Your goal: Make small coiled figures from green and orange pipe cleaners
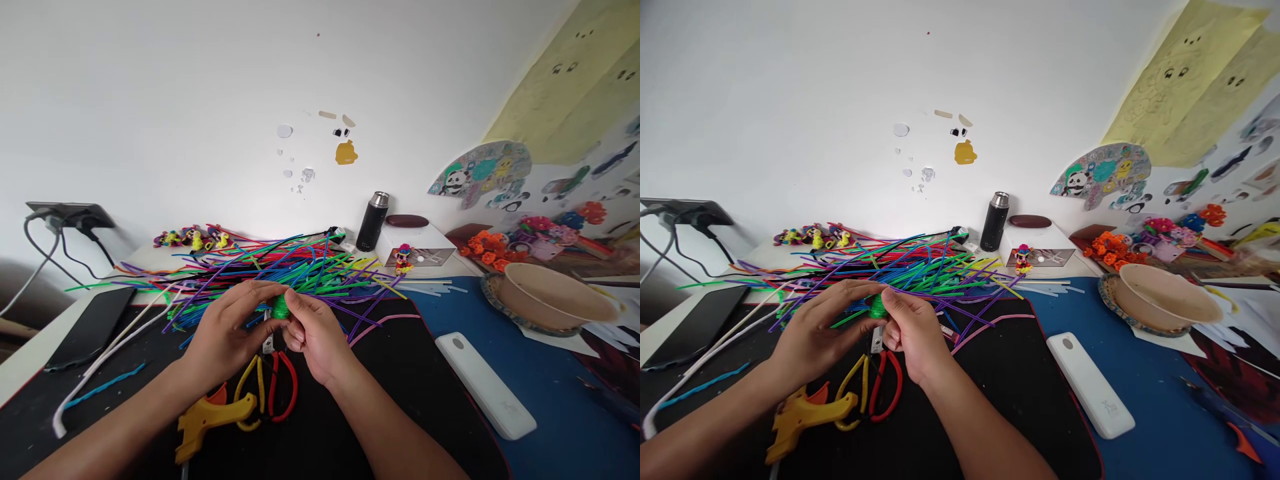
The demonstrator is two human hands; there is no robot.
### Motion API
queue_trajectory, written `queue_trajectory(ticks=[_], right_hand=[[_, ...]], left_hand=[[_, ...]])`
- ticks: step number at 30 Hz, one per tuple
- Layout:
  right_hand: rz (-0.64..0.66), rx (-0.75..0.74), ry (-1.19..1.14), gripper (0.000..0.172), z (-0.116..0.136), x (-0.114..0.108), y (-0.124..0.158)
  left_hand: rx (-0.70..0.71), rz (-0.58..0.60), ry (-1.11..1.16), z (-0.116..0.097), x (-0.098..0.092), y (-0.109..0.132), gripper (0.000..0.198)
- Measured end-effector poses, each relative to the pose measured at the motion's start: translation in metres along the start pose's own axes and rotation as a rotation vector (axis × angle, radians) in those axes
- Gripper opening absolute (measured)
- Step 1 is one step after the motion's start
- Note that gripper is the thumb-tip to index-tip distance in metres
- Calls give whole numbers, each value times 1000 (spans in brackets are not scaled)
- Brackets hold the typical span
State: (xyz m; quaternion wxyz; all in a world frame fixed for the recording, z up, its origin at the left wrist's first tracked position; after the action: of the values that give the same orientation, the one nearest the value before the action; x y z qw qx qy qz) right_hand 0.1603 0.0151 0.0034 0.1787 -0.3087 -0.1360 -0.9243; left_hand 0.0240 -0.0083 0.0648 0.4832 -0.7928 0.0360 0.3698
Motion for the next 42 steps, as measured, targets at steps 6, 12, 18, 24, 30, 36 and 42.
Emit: queue_trajectory(ticks=[6,12,18,24,30,36,42], right_hand=[[-9,21,5,60,0,0,1],[9,21,10,62,2,1,1],[33,9,26,61,2,3,2],[30,1,15,62,3,3,2],[26,5,14,59,1,2,0],[21,-9,50,68,5,5,3],[48,-13,90,72,5,6,4]], left_hand=[[-76,0,44,11,1,2,28],[-120,-16,107,14,-2,2,31],[-149,8,180,17,-2,1,35],[-135,-38,145,18,-3,6,38],[-94,-26,200,16,-3,3,26],[-385,-44,400,30,3,10,38],[-563,-83,590,36,6,12,43]])
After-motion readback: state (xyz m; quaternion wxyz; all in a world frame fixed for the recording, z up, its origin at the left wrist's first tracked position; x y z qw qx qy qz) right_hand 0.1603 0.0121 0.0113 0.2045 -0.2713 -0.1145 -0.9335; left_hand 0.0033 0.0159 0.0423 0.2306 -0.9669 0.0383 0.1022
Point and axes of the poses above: each hand's wrist, its own y-axis away from the middle knuckle, its own x-axis out of the palm, z = x × y, the point moved 5 cm from there along -y, towards the middle knuckle, and after that the axes turned 5 degrees about x, right-handed, at the moved point
